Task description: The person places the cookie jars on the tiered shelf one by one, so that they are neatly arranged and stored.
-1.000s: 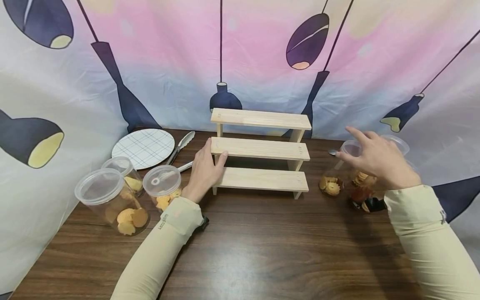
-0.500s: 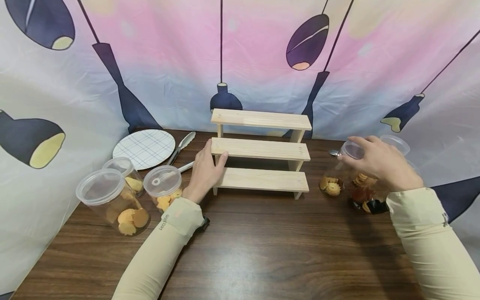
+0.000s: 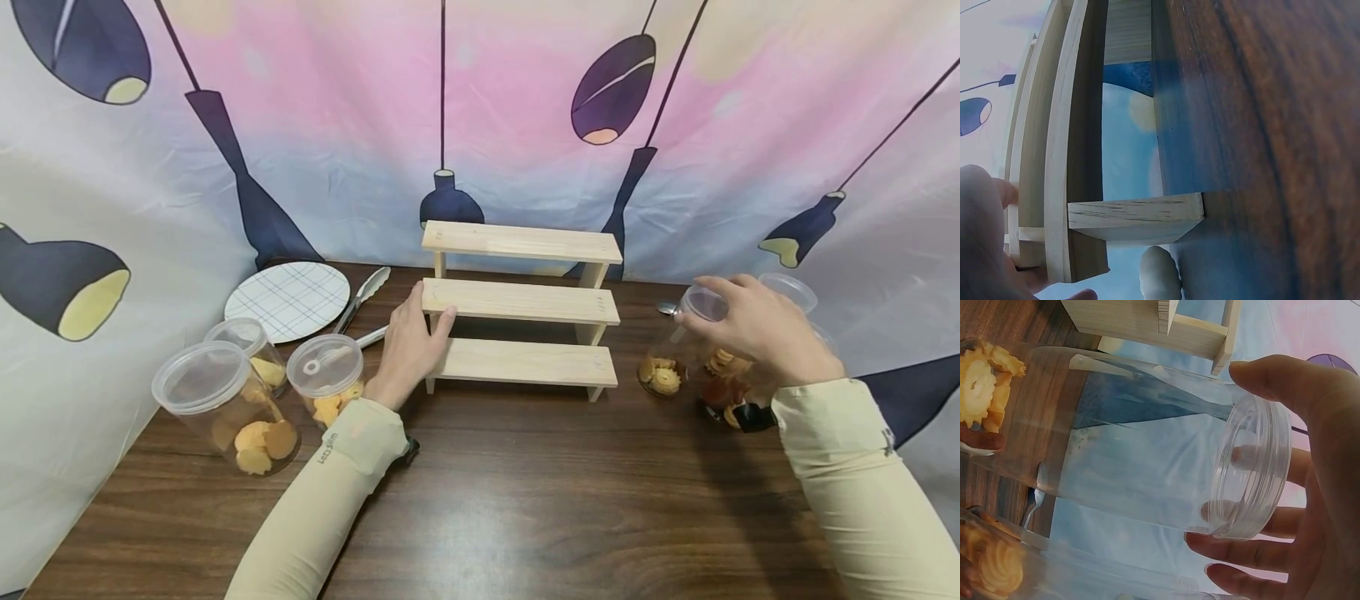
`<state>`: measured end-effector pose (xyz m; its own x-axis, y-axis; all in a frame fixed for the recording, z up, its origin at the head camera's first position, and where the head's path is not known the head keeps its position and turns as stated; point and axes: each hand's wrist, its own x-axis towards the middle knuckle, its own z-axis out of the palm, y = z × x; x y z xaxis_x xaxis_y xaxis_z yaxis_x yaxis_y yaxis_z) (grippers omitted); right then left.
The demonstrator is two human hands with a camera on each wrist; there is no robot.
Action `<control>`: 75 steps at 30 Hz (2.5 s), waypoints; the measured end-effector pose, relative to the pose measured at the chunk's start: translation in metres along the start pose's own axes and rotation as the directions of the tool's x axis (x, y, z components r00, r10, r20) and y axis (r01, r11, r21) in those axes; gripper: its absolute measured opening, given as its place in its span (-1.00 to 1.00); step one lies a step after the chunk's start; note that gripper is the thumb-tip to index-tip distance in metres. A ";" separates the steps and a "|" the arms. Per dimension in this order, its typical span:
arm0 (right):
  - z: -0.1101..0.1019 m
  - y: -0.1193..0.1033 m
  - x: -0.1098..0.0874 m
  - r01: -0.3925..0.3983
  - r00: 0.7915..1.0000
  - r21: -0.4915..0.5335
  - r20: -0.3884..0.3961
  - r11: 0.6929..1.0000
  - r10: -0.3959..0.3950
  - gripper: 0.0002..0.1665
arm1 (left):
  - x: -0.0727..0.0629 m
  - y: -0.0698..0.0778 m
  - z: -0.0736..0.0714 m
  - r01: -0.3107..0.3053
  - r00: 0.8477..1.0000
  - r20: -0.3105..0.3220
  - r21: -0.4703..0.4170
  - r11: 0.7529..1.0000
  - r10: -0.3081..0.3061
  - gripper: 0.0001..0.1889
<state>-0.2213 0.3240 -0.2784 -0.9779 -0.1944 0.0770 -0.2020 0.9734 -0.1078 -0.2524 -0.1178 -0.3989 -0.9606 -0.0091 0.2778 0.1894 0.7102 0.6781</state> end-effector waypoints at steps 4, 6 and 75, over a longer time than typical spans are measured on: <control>-0.002 -0.001 0.001 -0.002 1.000 -0.011 -0.019 1.000 0.002 -0.08 | 0.000 0.000 -0.001 -0.005 1.000 -0.002 -0.002 1.000 0.005 -0.16; -0.004 -0.002 0.001 0.002 1.000 -0.016 -0.029 1.000 -0.003 -0.10 | 0.000 0.000 -0.001 -0.005 1.000 -0.004 -0.001 1.000 0.005 -0.15; -0.125 -0.218 0.161 0.121 0.975 0.124 -0.199 0.985 -0.095 -0.06 | -0.011 0.014 0.011 0.049 0.999 -0.018 0.013 0.999 -0.049 -0.15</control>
<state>-0.3283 0.0950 -0.1187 -0.9238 -0.2581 0.2827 -0.3244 0.9200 -0.2200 -0.2413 -0.0999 -0.3995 -0.9648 -0.0570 0.2566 0.1390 0.7179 0.6821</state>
